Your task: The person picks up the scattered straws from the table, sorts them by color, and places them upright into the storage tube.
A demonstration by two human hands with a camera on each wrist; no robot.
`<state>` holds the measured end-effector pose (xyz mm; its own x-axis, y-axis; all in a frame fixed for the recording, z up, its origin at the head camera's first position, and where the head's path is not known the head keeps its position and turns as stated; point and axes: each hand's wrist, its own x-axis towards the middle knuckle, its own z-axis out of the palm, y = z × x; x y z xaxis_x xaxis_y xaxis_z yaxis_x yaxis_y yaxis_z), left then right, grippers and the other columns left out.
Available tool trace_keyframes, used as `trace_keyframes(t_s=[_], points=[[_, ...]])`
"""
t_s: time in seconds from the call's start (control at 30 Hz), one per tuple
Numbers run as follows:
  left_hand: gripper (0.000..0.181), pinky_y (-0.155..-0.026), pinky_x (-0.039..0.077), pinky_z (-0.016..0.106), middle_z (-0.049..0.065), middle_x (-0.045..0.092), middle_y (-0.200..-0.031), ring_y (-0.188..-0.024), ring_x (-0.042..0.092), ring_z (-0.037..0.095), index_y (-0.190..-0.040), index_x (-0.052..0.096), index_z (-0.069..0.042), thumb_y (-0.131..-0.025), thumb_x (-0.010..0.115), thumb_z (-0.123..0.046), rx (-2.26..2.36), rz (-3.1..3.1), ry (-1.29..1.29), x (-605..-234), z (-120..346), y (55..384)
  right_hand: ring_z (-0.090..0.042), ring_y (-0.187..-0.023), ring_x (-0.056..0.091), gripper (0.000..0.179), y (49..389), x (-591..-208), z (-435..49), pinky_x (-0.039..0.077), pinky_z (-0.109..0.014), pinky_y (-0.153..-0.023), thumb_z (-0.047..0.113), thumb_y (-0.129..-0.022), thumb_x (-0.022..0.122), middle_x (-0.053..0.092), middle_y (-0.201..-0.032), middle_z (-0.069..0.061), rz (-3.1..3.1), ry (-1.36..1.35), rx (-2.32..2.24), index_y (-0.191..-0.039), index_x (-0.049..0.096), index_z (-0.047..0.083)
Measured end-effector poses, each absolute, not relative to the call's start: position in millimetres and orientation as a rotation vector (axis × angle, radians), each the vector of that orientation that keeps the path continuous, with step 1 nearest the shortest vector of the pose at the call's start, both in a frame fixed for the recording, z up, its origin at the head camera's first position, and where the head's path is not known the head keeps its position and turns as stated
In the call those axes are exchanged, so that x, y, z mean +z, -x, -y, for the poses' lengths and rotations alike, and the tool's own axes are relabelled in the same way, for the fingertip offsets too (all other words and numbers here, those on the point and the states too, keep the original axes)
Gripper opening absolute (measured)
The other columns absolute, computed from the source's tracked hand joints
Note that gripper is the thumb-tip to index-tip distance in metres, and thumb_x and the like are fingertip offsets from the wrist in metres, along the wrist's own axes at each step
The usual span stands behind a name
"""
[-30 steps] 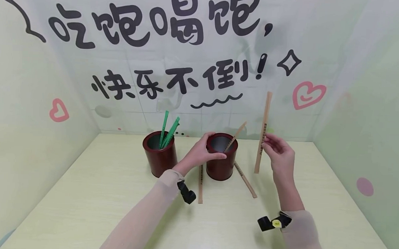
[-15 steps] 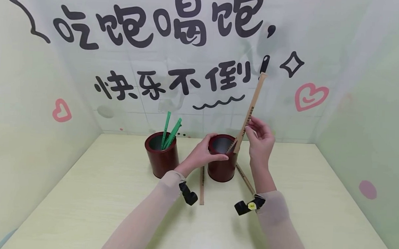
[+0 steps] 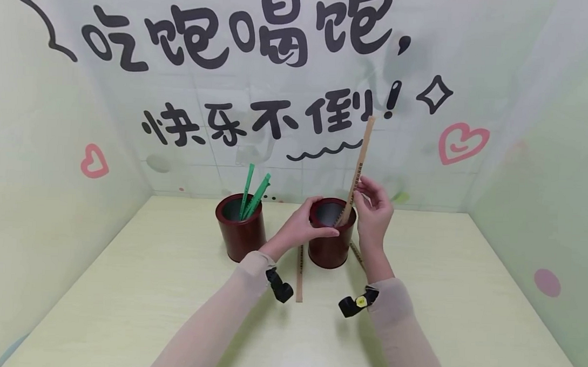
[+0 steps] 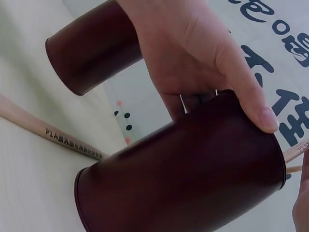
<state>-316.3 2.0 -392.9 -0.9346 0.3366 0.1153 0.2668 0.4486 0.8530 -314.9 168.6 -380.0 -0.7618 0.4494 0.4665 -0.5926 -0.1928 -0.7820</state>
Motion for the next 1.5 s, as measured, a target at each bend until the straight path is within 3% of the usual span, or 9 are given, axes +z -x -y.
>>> trace_keyframes(t_s=[0.47,0.7,0.9,1.13,1.4,1.5], points=[[0.093,-0.106,0.049,0.040,0.007,0.050,-0.145,-0.129,0.052,0.022,-0.150,0.033,-0.013,-0.078,0.085,-0.039,1.555,-2.599,-0.595,-395,-2,319,-0.005,-0.084,0.069,0.020,300,-391,-196,0.056,-0.016,-0.082,-0.007,-0.089,0.067,0.073,-0.089,0.003,1.403,-0.170,2.033,-0.107,0.070,-0.003],[0.091,-0.103,0.052,0.042,0.006,0.049,-0.144,-0.128,0.051,0.022,-0.149,0.033,-0.014,-0.078,0.085,-0.038,1.573,-2.571,-0.571,-394,-1,317,-0.007,-0.083,0.070,0.022,291,-403,-213,0.058,-0.017,-0.080,-0.009,-0.088,0.067,0.074,-0.088,0.001,1.442,-0.145,2.105,-0.110,0.066,-0.013],[0.091,-0.103,0.052,0.041,0.006,0.049,-0.144,-0.128,0.052,0.022,-0.150,0.033,-0.014,-0.079,0.084,-0.038,1.567,-2.572,-0.570,-394,-2,317,-0.006,-0.085,0.072,0.019,283,-413,-228,0.058,-0.017,-0.080,-0.007,-0.090,0.066,0.075,-0.089,0.002,1.531,-0.121,2.133,-0.108,0.069,-0.006],[0.091,-0.103,0.052,0.043,0.007,0.049,-0.145,-0.129,0.051,0.023,-0.150,0.032,-0.014,-0.079,0.084,-0.038,1.563,-2.570,-0.561,-394,-2,316,-0.001,-0.090,0.072,0.025,277,-426,-246,0.055,-0.013,-0.085,-0.001,-0.091,0.067,0.076,-0.095,0.009,1.766,-0.213,2.109,-0.116,0.066,-0.006],[0.092,-0.103,0.052,0.043,0.007,0.049,-0.145,-0.128,0.051,0.024,-0.150,0.032,-0.014,-0.079,0.084,-0.038,1.562,-2.575,-0.548,-392,-3,316,0.003,-0.098,0.068,0.030,272,-437,-263,0.054,-0.011,-0.085,0.005,-0.094,0.067,0.071,-0.103,0.018,2.159,-0.367,1.992,-0.123,0.063,0.004],[0.092,-0.103,0.052,0.043,0.007,0.049,-0.145,-0.129,0.051,0.024,-0.150,0.032,-0.014,-0.079,0.084,-0.038,1.555,-2.581,-0.550,-392,-3,316,0.005,-0.096,0.067,0.035,272,-440,-266,0.054,-0.011,-0.083,0.007,-0.094,0.068,0.069,-0.102,0.022,2.328,-0.376,1.908,-0.126,0.059,-0.002]])
